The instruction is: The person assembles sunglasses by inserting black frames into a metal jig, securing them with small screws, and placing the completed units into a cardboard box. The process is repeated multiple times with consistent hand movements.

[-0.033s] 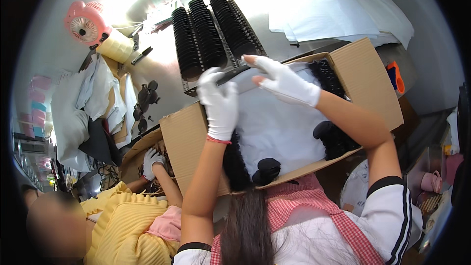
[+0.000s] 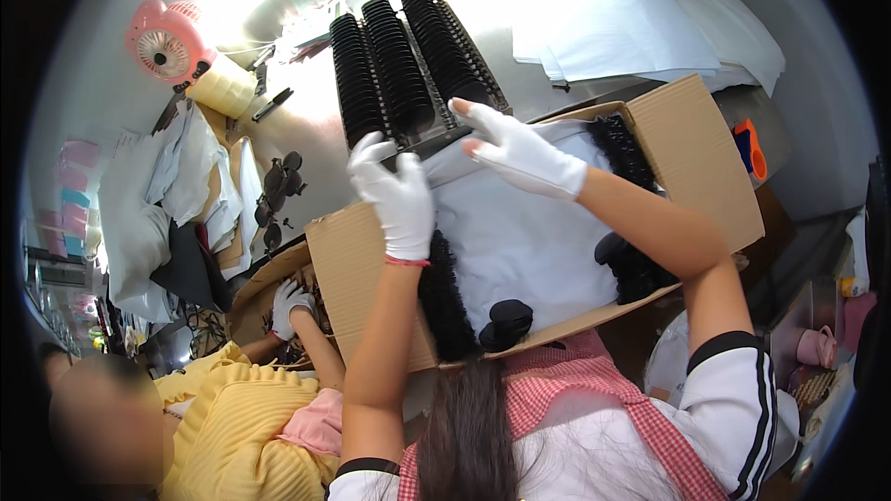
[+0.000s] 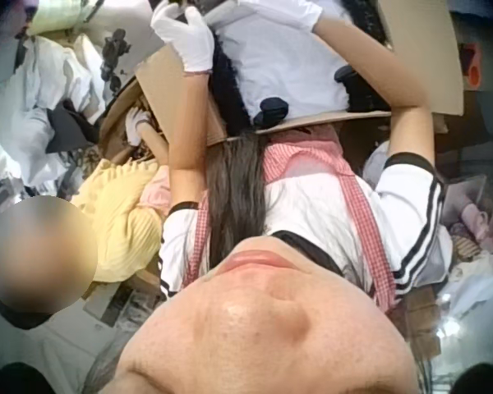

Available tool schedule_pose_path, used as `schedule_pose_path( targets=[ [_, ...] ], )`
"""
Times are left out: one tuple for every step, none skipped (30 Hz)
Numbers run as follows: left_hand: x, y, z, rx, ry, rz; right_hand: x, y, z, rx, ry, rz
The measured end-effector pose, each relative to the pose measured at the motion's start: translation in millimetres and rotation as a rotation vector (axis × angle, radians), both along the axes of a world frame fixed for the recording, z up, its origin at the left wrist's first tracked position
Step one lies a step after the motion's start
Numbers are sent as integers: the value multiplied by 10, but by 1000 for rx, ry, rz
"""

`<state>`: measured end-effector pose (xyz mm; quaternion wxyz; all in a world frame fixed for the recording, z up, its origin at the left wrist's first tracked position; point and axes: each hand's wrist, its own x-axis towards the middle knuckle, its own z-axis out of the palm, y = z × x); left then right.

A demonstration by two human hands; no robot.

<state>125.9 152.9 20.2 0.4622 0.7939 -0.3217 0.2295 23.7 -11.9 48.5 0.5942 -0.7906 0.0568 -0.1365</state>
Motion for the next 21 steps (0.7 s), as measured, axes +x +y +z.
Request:
schedule_pose_path(
  targets=[
    [180,77,-30,-96,30,98,213,81,-8,19,50,-38],
    [331,159,-74,-84,25,209,396,123,-4,57,138,-78],
    [502,172,-123,-114,166,270,560,152,5,62,172,-111],
    [652,166,-178,-159,264,323,710,178,13,78,209,-140],
    [766,195,-228,-114,373,303,829,203,15,89,225,-175],
    [854,216,-276,-68,482,279,904,211,11,84,232,-189],
    [898,223,-337,-111,634,175,947,214,0,75,221,-212],
    [942,229,-382,-52,731,137,981,212,-23,75,191,-232],
    [960,239,-425,-104,740,1,991,195,-56,24,180,-209],
    [977,242,-456,-166,775,-117,1006,180,-92,5,154,-234],
    [982,252,-480,-179,774,-140,1019,142,-126,-26,138,-220],
    [982,257,-499,-197,776,-153,1042,80,-146,-58,174,-201],
    [980,269,-511,-210,754,-181,1069,24,-159,-112,151,-140],
    [973,276,-523,-211,759,-160,1102,-24,-167,-106,136,-86],
    [972,285,-529,-206,741,-156,1137,-76,-161,-119,111,-27],
    [971,286,-536,-194,725,-158,1169,-110,-153,-133,136,-4],
    [976,288,-541,-149,686,-179,1198,-130,-143,-115,134,28],
    [981,286,-549,-161,694,-171,1218,-132,-136,-196,138,34],
    [987,283,-560,-174,704,-160,1231,-120,-133,-272,163,19],
    [991,279,-574,-173,723,-153,1238,-105,-131,-345,138,15],
    [1000,274,-586,-221,752,-191,1240,-66,-142,-369,113,-11]
  ],
)
